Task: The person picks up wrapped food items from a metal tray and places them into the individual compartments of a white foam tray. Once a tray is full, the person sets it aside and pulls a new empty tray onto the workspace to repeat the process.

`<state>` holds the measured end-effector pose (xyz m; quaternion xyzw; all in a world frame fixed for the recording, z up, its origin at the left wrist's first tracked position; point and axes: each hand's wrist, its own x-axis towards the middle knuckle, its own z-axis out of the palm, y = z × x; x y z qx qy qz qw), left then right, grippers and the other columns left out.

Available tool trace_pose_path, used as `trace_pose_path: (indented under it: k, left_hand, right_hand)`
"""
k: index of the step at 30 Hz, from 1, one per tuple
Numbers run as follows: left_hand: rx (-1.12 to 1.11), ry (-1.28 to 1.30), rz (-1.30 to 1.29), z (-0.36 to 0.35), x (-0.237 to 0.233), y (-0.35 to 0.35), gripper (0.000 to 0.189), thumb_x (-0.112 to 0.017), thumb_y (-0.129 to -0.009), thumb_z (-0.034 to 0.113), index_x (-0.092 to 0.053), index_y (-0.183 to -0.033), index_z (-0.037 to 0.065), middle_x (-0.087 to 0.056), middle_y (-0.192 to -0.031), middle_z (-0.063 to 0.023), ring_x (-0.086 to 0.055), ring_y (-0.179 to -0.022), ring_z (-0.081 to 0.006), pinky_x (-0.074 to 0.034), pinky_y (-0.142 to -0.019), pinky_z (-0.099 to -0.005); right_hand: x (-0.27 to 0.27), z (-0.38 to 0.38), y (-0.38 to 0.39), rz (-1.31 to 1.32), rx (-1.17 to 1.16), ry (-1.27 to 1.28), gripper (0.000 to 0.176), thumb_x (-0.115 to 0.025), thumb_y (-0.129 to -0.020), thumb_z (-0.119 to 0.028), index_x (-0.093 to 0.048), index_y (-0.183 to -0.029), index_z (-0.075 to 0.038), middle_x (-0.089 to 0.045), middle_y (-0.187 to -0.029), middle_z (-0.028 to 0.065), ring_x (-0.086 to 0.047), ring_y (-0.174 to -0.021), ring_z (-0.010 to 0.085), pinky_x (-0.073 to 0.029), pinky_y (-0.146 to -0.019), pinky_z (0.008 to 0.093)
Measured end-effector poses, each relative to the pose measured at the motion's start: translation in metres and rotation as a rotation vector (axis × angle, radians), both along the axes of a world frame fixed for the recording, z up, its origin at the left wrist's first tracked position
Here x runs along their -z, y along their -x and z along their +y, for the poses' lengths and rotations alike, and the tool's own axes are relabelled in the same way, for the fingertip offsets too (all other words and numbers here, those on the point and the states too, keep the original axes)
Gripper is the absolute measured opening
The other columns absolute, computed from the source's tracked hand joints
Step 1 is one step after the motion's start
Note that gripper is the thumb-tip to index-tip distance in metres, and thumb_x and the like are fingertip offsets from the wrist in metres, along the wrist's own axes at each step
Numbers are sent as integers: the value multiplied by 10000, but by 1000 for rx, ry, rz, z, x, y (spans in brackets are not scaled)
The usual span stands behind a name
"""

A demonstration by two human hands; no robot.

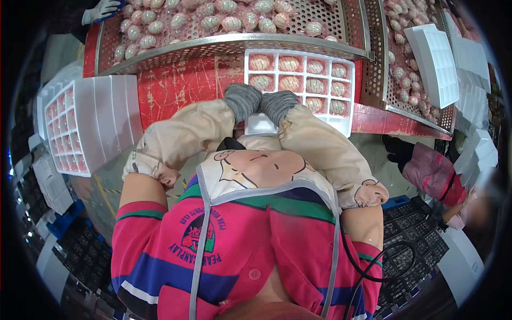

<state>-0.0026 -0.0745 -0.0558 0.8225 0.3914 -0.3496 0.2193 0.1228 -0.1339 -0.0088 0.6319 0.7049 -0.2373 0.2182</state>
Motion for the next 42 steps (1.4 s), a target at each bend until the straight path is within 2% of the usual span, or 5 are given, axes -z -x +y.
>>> trace_pose_path:
  k: [7,13,22,25,42]
  left_hand:
    - [48,-457,-755,103,-158,-61,271,-611,-850,293,-620,-1085,157,-630,-1031,-61,-625,-910,-278,-522,-736,-388]
    - [883,-563,-581,223,-26,-134,412,-673,-798,193,-555,-1186,119,-562,-1157,-82,-582,-1013,-264,-489,-851,-338]
    - [343,338,-926,346,169,-171,416,-675,-801,155,-543,-1184,64,-586,-1112,-113,-597,-973,-201,-492,-815,-297]
    - [-90,277,-1050,203,-139,-75,412,-678,-807,156,-534,-1165,9,-611,-1009,-110,-596,-906,-144,-499,-739,-274]
    - [-904,430,-710,-89,-86,60,519,-673,-822,189,-471,-1291,97,-643,-767,-71,-608,-681,-121,-497,-628,-271]
  right_hand:
    - [-24,-29,-26,306,145,-212,331,-543,-865,-356,-624,-1008,-69,-652,-819,163,-633,-745,318,-493,-649,438]
    - [-30,-76,-19,475,334,-319,370,-494,-899,-388,-602,-1116,-109,-663,-864,140,-642,-749,297,-501,-655,418]
    - [-41,-100,-27,714,743,-454,300,-615,-838,-283,-614,-1083,-109,-657,-878,142,-635,-797,304,-507,-691,389]
    - [-51,-88,-32,753,730,-424,306,-621,-840,-281,-612,-1081,-93,-656,-869,155,-642,-787,304,-511,-681,379]
    - [-43,-78,-24,769,228,-269,492,-569,-850,-410,-551,-1170,-37,-619,-1077,184,-610,-963,325,-474,-835,393]
